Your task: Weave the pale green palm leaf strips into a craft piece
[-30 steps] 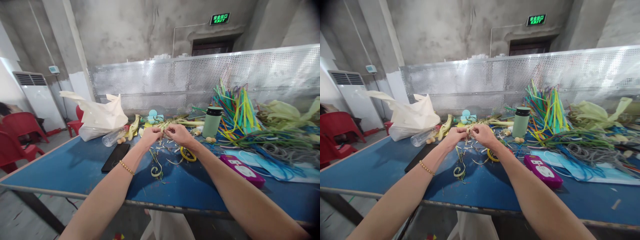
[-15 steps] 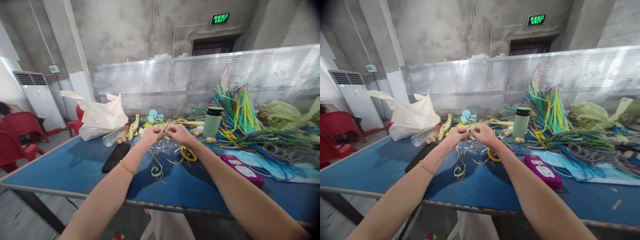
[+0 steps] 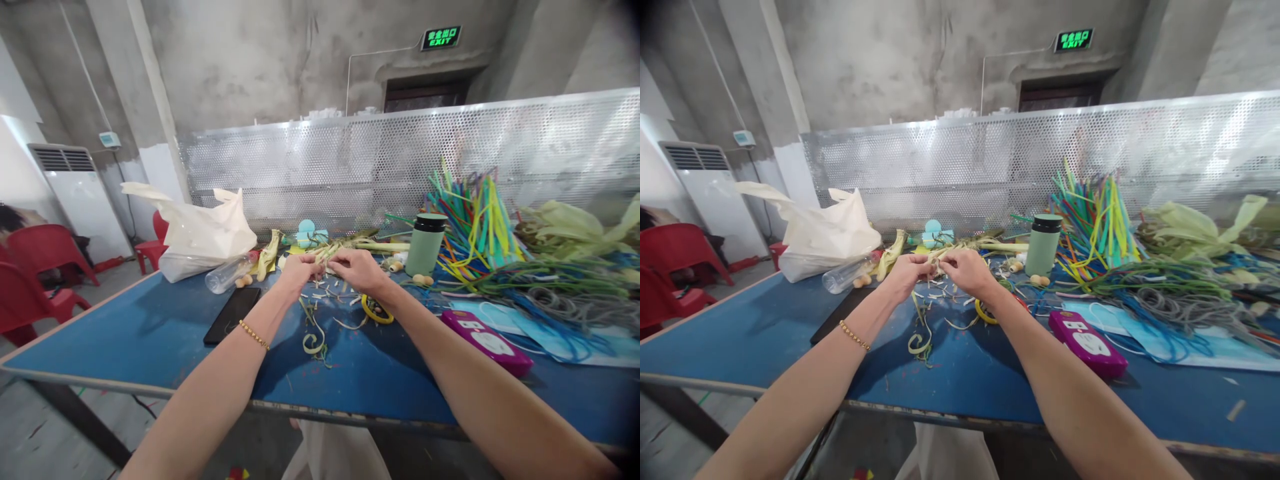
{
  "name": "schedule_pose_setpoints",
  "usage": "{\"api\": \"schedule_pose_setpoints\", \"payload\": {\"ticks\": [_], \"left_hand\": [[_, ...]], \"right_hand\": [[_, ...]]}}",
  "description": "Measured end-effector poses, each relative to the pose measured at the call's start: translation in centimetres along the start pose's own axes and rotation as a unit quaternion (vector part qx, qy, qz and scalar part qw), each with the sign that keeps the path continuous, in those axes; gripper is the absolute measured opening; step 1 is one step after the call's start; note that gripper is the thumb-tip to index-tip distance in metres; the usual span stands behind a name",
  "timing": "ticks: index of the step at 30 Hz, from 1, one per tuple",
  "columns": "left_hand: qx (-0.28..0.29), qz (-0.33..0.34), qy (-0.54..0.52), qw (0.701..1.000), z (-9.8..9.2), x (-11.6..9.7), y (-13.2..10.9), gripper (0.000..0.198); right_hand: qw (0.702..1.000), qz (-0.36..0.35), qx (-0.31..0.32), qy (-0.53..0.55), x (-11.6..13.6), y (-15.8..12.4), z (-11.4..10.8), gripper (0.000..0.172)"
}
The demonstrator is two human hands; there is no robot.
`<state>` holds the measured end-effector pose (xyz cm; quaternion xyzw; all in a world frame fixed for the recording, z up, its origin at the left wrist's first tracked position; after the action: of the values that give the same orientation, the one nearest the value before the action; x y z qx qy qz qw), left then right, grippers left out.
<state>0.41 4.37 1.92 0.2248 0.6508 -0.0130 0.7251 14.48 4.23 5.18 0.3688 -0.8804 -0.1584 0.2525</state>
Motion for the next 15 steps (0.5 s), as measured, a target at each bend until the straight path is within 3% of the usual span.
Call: {"api": "schedule_pose_setpoints", "payload": {"ticks": [8, 15], "left_hand": [[0.001, 0.019, 0.064, 0.998, 0.1, -0.3, -0.1, 0.012], [0.0, 0.011, 0.067, 0.998, 0.0, 0.1, 0.0, 0.006]], "right_hand": [[0.966, 0.069, 0.053, 0.245, -1.5, -0.1, 0.6, 0.021], [0.972, 0.078, 0.07, 0.21, -1.6, -0.1, 0.6, 0.017]]}}
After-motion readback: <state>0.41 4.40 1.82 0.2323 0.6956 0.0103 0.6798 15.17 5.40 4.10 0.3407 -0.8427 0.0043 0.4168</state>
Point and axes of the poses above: each hand's wrist, its own y-axis towards the middle knuckle, its own z-axis out of the palm, x = y × z, the point moved 5 cm from there along y, towards the middle knuckle, and after that the axes turned 13 degrees about x, right-handed, at the moved point
